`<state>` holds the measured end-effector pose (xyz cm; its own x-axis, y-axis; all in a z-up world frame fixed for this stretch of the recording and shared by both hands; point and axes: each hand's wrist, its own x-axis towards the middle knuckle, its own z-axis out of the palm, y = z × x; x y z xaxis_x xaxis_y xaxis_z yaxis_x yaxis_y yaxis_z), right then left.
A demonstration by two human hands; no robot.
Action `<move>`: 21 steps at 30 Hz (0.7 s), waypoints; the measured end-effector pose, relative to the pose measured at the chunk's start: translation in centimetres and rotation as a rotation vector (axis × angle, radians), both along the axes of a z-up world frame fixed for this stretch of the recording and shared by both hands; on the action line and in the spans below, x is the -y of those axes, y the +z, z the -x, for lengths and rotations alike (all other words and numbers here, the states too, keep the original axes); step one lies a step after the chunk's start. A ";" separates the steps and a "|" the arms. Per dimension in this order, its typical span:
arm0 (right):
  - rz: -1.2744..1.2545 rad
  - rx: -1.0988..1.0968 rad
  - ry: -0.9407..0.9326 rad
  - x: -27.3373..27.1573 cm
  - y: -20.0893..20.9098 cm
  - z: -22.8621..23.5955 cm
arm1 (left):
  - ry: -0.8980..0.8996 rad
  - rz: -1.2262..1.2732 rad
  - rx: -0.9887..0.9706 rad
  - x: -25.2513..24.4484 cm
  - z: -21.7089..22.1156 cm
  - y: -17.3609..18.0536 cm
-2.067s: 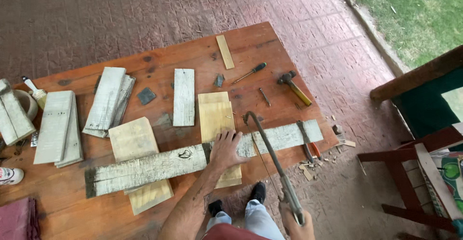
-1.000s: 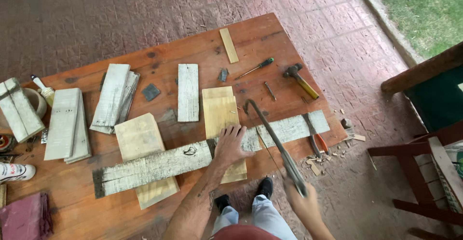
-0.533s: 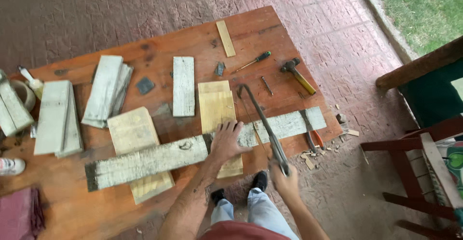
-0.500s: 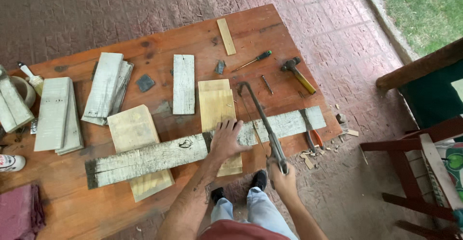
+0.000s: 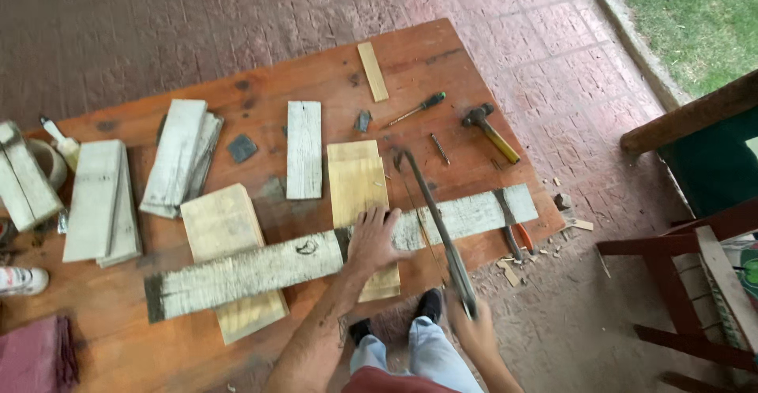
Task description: The person uses a hand saw to cut a long wooden plank on a workbench. They hold the plank steady with one hand while sawing with the other. The cut is not completed within the clip.
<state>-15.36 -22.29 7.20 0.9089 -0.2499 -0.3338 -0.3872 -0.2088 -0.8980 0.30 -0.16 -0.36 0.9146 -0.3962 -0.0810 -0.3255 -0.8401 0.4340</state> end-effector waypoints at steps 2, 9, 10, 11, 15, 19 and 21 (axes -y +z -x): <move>0.081 -0.338 -0.087 1.3 3.7 4.5 | 0.039 -0.005 0.079 0.3 0.5 -0.4; 0.003 -0.144 -0.057 1.3 -2.3 1.9 | -0.003 -0.014 0.158 -0.2 0.4 0.4; -0.026 -0.010 0.009 0.3 -2.9 -0.8 | -0.006 -0.008 0.132 -0.2 0.4 0.7; -0.056 0.124 0.075 -0.8 -3.5 -3.6 | -0.010 -0.003 0.107 -0.2 0.4 1.1; -0.077 -0.022 -0.007 0.1 0.7 0.6 | 0.027 -0.054 0.054 0.0 0.0 0.4; 0.037 -0.242 -0.148 2.1 2.5 5.3 | 0.002 -0.039 0.120 0.2 -0.3 -0.5; 0.003 -0.172 -0.141 1.8 0.0 3.8 | -0.029 -0.041 0.079 0.2 0.3 -0.1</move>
<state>-19.20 -24.13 7.21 0.7944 -0.3720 -0.4802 -0.5605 -0.1443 -0.8155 -0.02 -0.33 -0.44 0.9068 -0.4208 -0.0255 -0.3821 -0.8460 0.3718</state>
